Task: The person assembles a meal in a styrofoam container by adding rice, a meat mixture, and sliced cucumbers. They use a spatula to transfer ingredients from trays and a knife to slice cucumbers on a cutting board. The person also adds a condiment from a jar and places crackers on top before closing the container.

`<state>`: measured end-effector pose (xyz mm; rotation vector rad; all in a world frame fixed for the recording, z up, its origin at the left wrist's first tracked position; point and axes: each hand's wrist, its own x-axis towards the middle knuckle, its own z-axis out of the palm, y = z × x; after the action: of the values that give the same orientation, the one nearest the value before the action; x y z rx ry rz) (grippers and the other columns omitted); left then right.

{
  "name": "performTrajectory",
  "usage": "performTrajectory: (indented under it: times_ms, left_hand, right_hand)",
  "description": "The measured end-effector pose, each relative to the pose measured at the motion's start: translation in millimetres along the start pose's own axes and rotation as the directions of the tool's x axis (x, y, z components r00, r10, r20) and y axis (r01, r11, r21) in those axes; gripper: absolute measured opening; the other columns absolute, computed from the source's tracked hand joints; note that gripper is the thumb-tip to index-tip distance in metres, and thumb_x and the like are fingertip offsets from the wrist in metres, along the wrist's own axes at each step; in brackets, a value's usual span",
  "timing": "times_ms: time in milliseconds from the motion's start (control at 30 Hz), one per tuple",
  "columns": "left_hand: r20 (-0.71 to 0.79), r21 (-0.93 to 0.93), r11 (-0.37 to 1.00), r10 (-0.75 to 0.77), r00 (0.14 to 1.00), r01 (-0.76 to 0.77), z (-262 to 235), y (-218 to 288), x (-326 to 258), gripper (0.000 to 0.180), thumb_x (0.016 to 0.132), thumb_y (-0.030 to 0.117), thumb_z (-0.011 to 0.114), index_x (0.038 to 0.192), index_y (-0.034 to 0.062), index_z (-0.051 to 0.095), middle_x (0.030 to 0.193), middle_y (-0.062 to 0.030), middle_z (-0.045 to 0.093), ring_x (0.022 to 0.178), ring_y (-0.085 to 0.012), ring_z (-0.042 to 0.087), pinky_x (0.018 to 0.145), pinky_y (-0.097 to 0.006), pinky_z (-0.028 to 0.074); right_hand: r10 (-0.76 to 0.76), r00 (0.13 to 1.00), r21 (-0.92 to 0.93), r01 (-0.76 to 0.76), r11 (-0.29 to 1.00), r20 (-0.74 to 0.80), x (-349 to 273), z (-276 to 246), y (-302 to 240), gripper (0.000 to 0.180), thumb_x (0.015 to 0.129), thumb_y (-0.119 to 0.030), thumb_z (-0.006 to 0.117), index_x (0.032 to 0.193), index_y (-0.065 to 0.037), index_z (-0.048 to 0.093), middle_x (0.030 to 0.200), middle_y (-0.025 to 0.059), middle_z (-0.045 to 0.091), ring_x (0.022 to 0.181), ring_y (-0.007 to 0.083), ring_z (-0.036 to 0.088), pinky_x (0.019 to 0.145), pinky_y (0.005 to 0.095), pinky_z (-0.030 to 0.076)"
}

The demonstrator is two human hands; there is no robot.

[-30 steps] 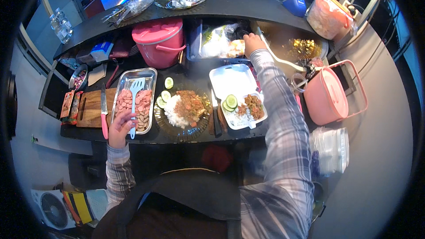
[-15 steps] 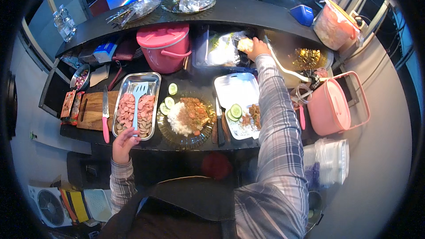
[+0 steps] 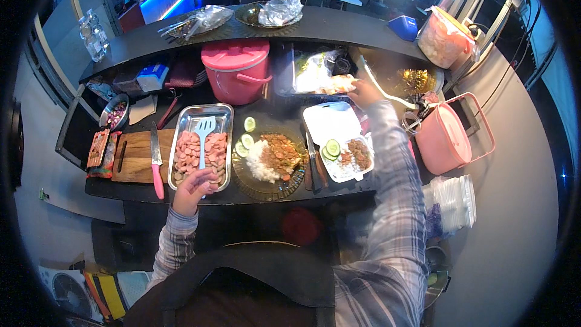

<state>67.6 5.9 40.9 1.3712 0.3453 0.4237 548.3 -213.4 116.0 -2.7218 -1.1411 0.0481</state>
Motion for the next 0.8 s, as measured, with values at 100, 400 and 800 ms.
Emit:
performTrajectory:
  times_ms: [100, 400, 800]
  left_hand:
    - [0.019, -0.001, 0.989, -0.145, 0.989, 0.145, -27, 1, -20, 0.035, 0.088, 0.011, 0.052, 0.121, 0.0009, 0.047, 0.107, -0.0116, 0.057, 0.087, -0.0175, 0.06, 0.076, -0.027, 0.05]
    - [0.174, 0.207, 0.551, -0.834, 0.524, 0.808, -127, -85, -102, 0.042, 0.087, 0.036, 0.053, 0.117, 0.0071, 0.048, 0.096, -0.0104, 0.058, 0.076, -0.0196, 0.061, 0.06, -0.036, 0.053]
    - [0.201, 0.793, 0.412, -0.872, 0.446, 0.449, -177, -335, -141, 0.068, 0.08, 0.049, 0.059, 0.123, -0.0011, 0.044, 0.078, -0.0059, 0.056, 0.062, -0.013, 0.05, 0.053, -0.028, 0.041]
  right_hand:
    - [-0.055, 0.997, 0.367, 0.033, 0.93, 0.049, -71, -48, -38, 0.042, 0.083, -0.023, 0.06, 0.118, -0.002, 0.052, 0.115, 0.0162, 0.057, 0.106, 0.0247, 0.054, 0.09, 0.0314, 0.042]
    - [0.226, 0.922, 0.714, -0.387, 0.583, 0.315, -275, 26, -66, 0.031, 0.089, -0.02, 0.052, 0.114, -0.002, 0.05, 0.092, 0.0121, 0.063, 0.079, 0.0181, 0.063, 0.066, 0.0276, 0.05]
    - [0.366, 0.461, 0.441, -0.886, 0.143, 0.808, -426, 318, -155, 0.092, 0.071, -0.069, 0.053, 0.135, -0.005, 0.034, 0.134, 0.0176, 0.039, 0.124, 0.0321, 0.036, 0.1, 0.0404, 0.032]
